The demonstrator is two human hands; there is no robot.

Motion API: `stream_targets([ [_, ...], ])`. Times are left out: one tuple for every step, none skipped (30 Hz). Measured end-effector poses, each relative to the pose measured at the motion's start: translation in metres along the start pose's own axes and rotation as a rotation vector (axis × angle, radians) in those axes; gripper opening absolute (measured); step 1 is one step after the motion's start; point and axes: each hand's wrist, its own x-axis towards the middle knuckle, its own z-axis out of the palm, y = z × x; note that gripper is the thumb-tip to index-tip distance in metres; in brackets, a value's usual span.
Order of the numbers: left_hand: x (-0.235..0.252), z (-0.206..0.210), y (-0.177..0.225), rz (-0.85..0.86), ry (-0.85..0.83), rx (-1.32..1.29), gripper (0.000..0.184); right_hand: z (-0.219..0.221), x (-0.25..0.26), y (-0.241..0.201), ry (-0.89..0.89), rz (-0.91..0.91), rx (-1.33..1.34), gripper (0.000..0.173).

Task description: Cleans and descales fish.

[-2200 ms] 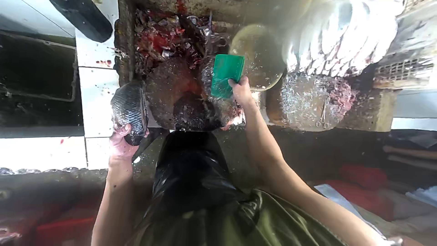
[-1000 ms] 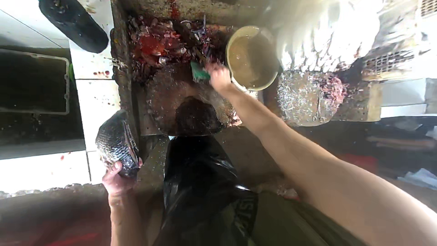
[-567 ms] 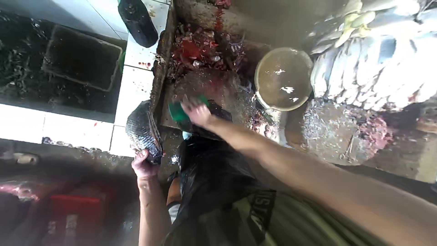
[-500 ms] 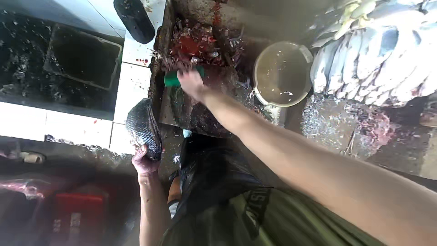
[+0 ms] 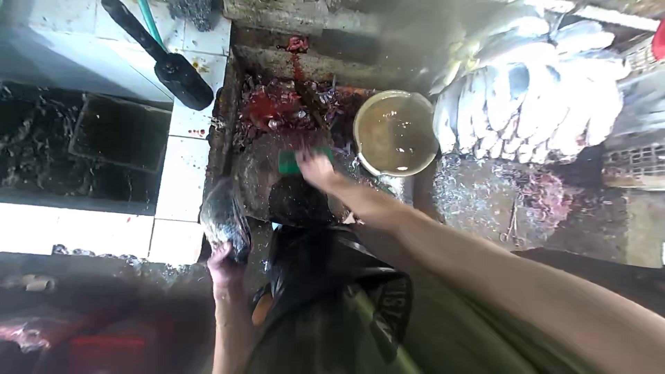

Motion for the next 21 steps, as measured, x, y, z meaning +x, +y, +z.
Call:
stream_targets([
  [0.010,0.008,-0.001,-0.011,-0.035,0.000,0.064,-0.024,0.036,0.010,-0.031,0.120,0.028,0.041],
  [0.022,0.017,-0.001,-0.016,-0.076,0.013,0.068,-0.051,0.070,0.025,-0.041,0.210,0.049,0.042],
  [0.032,0.026,0.000,-0.017,-0.103,0.027,0.073,-0.073,0.093,0.043,-0.024,0.279,0.059,0.048],
  [0.039,0.035,0.002,-0.013,-0.116,0.047,0.078,-0.089,0.106,0.062,0.010,0.343,0.077,0.063],
  [0.043,0.042,0.001,-0.009,-0.118,0.070,0.082,-0.098,0.111,0.082,0.061,0.406,0.111,0.074],
  [0.045,0.047,-0.002,0.003,-0.119,0.088,0.084,-0.101,0.110,0.101,0.126,0.458,0.157,0.079],
  [0.046,0.053,-0.006,0.020,-0.124,0.106,0.085,-0.102,0.105,0.115,0.186,0.498,0.210,0.077],
  [0.047,0.057,-0.010,0.033,-0.118,0.120,0.085,-0.098,0.101,0.126,0.212,0.530,0.266,0.069],
  [0.048,0.061,-0.016,0.032,-0.113,0.117,0.085,-0.091,0.099,0.133,0.184,0.552,0.330,0.057],
  [0.049,0.064,-0.022,0.023,-0.110,0.107,0.084,-0.082,0.100,0.137,0.107,0.571,0.405,0.046],
  [0.051,0.068,-0.027,0.010,-0.101,0.108,0.083,-0.074,0.102,0.138,-0.019,0.589,0.466,0.043],
  [0.053,0.072,-0.032,-0.003,-0.096,0.134,0.083,-0.068,0.105,0.136,-0.145,0.609,0.494,0.044],
  [0.057,0.075,-0.036,-0.012,-0.094,0.174,0.085,-0.064,0.107,0.134,-0.235,0.627,0.522,0.047],
  [0.061,0.077,-0.039,-0.017,-0.102,0.214,0.088,-0.058,0.111,0.133,-0.277,0.644,0.544,0.050],
  [0.065,0.080,-0.042,-0.016,-0.115,0.257,0.090,-0.050,0.115,0.133,-0.292,0.663,0.560,0.053],
  [0.069,0.083,-0.044,-0.010,-0.118,0.298,0.089,-0.043,0.118,0.133,-0.294,0.680,0.565,0.055],
  [0.074,0.087,-0.047,0.003,-0.117,0.342,0.087,-0.038,0.122,0.133,-0.288,0.692,0.563,0.057],
  [0.080,0.092,-0.049,0.010,-0.121,0.373,0.085,-0.033,0.127,0.134,-0.287,0.692,0.554,0.058],
  [0.086,0.097,-0.050,0.012,-0.121,0.397,0.085,-0.029,0.132,0.134,-0.304,0.685,0.539,0.060],
  [0.092,0.102,-0.052,0.007,-0.121,0.414,0.083,-0.026,0.138,0.134,-0.325,0.667,0.521,0.059],
  [0.099,0.107,-0.054,0.000,-0.128,0.429,0.081,-0.026,0.143,0.136,-0.354,0.647,0.503,0.056],
])
